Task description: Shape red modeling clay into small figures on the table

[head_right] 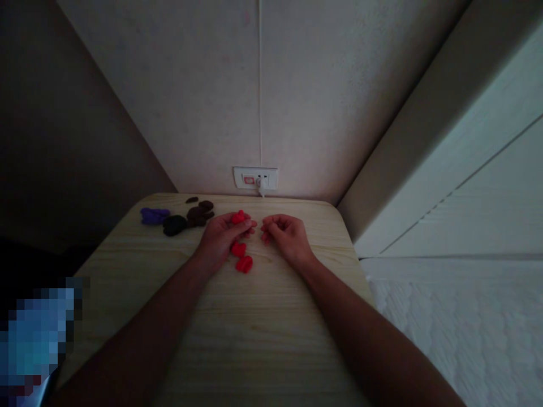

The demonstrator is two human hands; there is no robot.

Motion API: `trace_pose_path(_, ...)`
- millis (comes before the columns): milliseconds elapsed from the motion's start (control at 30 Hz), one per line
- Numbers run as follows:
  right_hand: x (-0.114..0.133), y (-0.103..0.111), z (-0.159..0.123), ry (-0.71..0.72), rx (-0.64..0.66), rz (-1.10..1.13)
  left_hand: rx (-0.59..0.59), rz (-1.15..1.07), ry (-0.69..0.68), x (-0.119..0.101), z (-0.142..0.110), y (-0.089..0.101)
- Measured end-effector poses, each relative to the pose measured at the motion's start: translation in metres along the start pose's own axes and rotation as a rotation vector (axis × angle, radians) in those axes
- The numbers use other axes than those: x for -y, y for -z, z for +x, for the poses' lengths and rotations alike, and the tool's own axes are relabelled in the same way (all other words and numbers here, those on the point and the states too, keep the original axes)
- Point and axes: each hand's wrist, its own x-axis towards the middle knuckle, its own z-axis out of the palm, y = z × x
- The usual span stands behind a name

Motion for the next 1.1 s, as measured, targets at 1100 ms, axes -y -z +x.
trace_pose_path(1100, 0.0037, 0.0005, -0.0018, -0.057, 0.061, 0.024, -0.002, 0.026, 0.025, -0.003, -0.0027, -0.0014)
